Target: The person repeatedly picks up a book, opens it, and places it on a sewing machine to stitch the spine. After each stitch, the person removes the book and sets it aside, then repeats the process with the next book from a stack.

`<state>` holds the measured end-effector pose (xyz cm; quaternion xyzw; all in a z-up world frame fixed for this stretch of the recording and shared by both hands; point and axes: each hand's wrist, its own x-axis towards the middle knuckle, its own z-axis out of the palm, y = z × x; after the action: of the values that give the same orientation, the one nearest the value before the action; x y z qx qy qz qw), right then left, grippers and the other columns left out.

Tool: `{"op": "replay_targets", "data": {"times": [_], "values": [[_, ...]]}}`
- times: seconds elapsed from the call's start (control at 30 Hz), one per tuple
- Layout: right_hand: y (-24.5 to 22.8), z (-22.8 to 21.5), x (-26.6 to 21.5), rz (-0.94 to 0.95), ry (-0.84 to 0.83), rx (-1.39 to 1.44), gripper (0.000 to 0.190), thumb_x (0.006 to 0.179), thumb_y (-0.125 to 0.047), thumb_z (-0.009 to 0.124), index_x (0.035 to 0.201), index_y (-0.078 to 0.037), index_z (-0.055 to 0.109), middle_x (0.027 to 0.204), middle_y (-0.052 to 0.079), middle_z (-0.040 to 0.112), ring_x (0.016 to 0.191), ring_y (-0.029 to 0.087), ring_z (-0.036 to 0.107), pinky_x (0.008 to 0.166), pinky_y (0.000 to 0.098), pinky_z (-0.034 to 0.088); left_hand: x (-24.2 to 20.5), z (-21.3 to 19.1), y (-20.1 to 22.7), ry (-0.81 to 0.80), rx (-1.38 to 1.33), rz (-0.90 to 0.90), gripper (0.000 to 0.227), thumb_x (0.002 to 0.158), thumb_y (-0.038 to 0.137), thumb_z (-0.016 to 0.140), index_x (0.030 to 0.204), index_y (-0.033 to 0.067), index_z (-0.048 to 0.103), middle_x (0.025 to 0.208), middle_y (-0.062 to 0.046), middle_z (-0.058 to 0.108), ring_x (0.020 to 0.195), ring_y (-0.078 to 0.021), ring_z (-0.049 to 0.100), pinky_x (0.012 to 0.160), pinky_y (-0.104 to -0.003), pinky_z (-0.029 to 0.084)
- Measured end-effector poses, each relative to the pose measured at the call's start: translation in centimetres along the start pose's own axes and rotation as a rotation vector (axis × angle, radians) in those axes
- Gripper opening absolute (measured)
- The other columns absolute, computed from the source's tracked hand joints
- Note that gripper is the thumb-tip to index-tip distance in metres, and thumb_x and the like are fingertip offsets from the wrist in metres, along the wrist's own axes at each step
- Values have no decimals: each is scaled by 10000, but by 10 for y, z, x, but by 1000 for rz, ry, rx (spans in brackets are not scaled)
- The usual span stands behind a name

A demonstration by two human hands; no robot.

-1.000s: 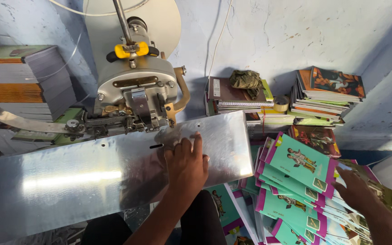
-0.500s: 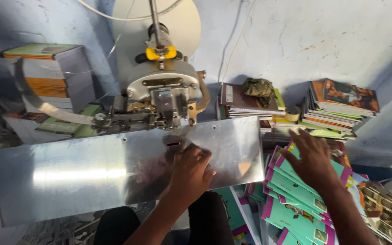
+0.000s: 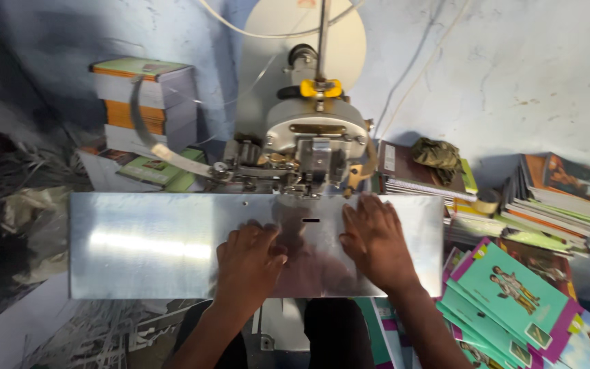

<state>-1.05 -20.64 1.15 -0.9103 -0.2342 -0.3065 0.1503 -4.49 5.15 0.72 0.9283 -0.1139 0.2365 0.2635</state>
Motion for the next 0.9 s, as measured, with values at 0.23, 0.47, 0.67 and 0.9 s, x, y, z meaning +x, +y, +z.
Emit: {"op": "replay_targets", "data": {"times": [0.23,0.47,0.67,0.9], "values": [[-66,41,23,-125,107,229,309,851,-96,715,1151,-22,726,1344,186,611,1303,362,554,1092,435,465,-12,-25,-36,98,17,-28,487,723,264,834,1173,135,700,1113,-105,635,1035,-337,602,822,-492,484],[-121,80,51,-256,121,332,232,909,-67,689,1132,-15,724,1349,155,639,1345,324,564,1106,426,482,-22,-45,-63,151,-30,-71,450,773,280,829,1173,99,728,1166,-168,662,1092,-361,634,879,-498,508],[-161,108,76,-296,30,453,282,877,-55,687,1154,-20,730,1370,182,620,1379,365,512,1101,455,452,-32,-69,-94,242,23,-82,439,780,305,837,1161,113,736,1210,-166,671,1136,-364,636,925,-493,504],[-200,133,107,-427,48,408,377,835,-42,688,1212,-46,709,1413,199,591,1383,388,500,1140,477,415,-48,-110,-121,216,102,-223,501,734,278,833,1201,134,720,1246,-136,638,1216,-341,551,996,-516,379]]}}
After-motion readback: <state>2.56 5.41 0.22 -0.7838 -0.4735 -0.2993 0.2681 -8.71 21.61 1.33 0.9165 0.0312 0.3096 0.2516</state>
